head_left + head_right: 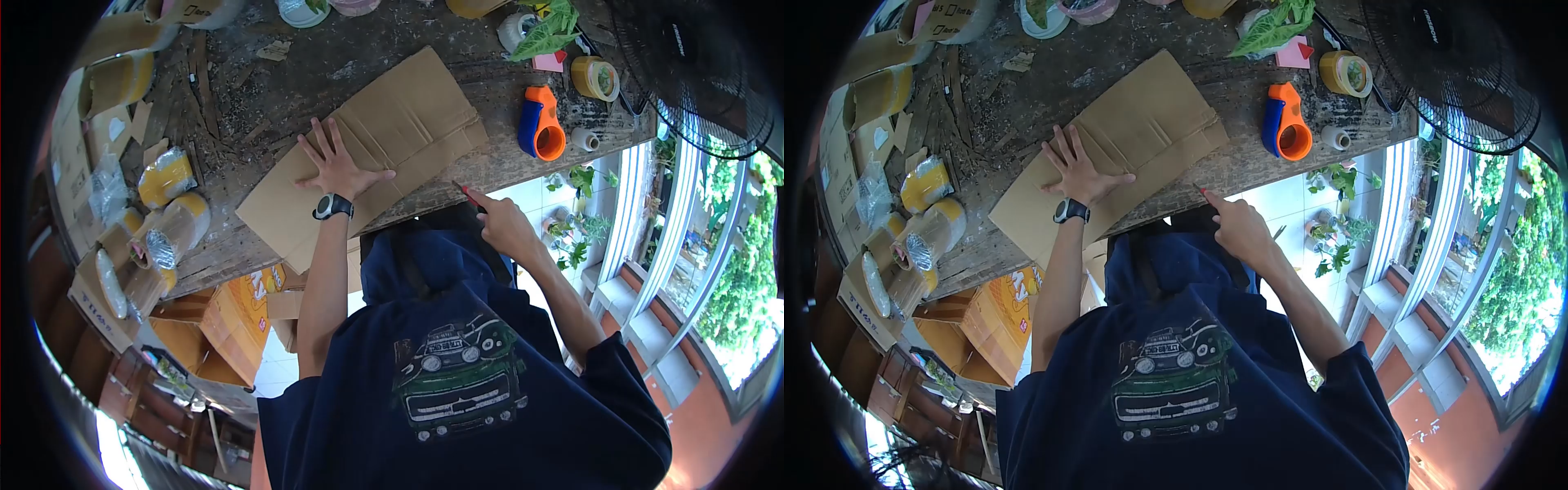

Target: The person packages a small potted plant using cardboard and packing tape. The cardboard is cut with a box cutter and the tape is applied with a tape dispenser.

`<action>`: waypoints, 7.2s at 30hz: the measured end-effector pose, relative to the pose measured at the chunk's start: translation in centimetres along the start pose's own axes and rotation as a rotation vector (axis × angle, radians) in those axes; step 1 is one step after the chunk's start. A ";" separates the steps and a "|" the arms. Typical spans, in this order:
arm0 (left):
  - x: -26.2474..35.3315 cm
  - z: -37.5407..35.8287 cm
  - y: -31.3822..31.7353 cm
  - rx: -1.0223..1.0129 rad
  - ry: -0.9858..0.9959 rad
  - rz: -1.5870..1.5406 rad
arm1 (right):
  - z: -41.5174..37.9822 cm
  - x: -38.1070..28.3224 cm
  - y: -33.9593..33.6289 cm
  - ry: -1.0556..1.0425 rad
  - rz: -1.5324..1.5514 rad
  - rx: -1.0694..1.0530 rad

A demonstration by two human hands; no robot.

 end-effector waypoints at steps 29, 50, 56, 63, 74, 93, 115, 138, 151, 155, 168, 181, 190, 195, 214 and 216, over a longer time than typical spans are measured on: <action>0.1 0.2 0.0 -0.003 -0.047 0.022 | 3.8 -0.2 -2.4 -0.054 -0.052 0.157; 8.0 -0.7 0.7 -0.016 0.344 0.142 | 9.0 -5.2 -2.2 -0.135 0.062 0.332; 8.0 0.0 1.7 -0.048 0.302 0.144 | 9.6 -4.4 -0.4 -0.164 0.025 0.388; 7.8 0.5 2.2 -0.007 0.301 0.113 | 10.5 -4.5 0.4 -0.187 0.024 0.414; 8.2 0.2 1.5 -0.090 0.253 0.153 | -2.0 2.1 3.4 -0.036 0.127 0.171; 8.6 0.2 0.9 -0.083 0.252 0.139 | 0.8 0.2 -0.8 -0.129 0.248 0.307; 8.8 -0.4 0.6 -0.151 0.231 0.133 | -2.3 2.9 0.2 -0.135 0.226 0.512; -23.8 -10.7 4.8 0.346 -0.607 -0.582 | 9.2 -1.5 0.5 -0.255 0.024 0.682; -21.4 -27.6 -5.3 0.917 0.015 -1.132 | 6.5 -9.6 0.7 -0.727 0.269 0.442; -15.2 -26.7 1.6 1.123 -0.173 -1.238 | 5.6 -11.4 2.8 -0.879 0.189 0.152; -4.8 -21.0 5.3 1.033 -0.311 -2.104 | -2.6 -16.4 7.3 -1.083 -0.657 -0.212; 2.6 -24.7 -6.3 0.673 0.301 -0.266 | 2.2 -11.5 3.6 -1.073 -0.716 0.228; -0.7 -18.3 -11.0 0.294 0.344 -0.267 | 1.4 -14.4 2.1 -1.110 -0.745 0.532; -2.6 -13.8 -8.6 0.201 0.456 -0.355 | 6.2 -13.9 4.3 -0.933 -0.849 0.458; -5.5 -11.1 -6.5 0.042 0.548 -0.268 | 9.5 -16.1 6.9 -0.772 -0.785 0.175; -4.7 -13.5 -7.2 0.352 0.455 -0.041 | 9.7 -16.9 6.0 -0.675 -0.802 -0.028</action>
Point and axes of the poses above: each hand's wrist, its own z-axis towards the middle knuckle, its own y-axis out of the palm, x = y × z, the point moved 2 cm from there along z, towards the middle knuckle, and after that the axes turned 7 degrees about -x, right-handed, at the moved point
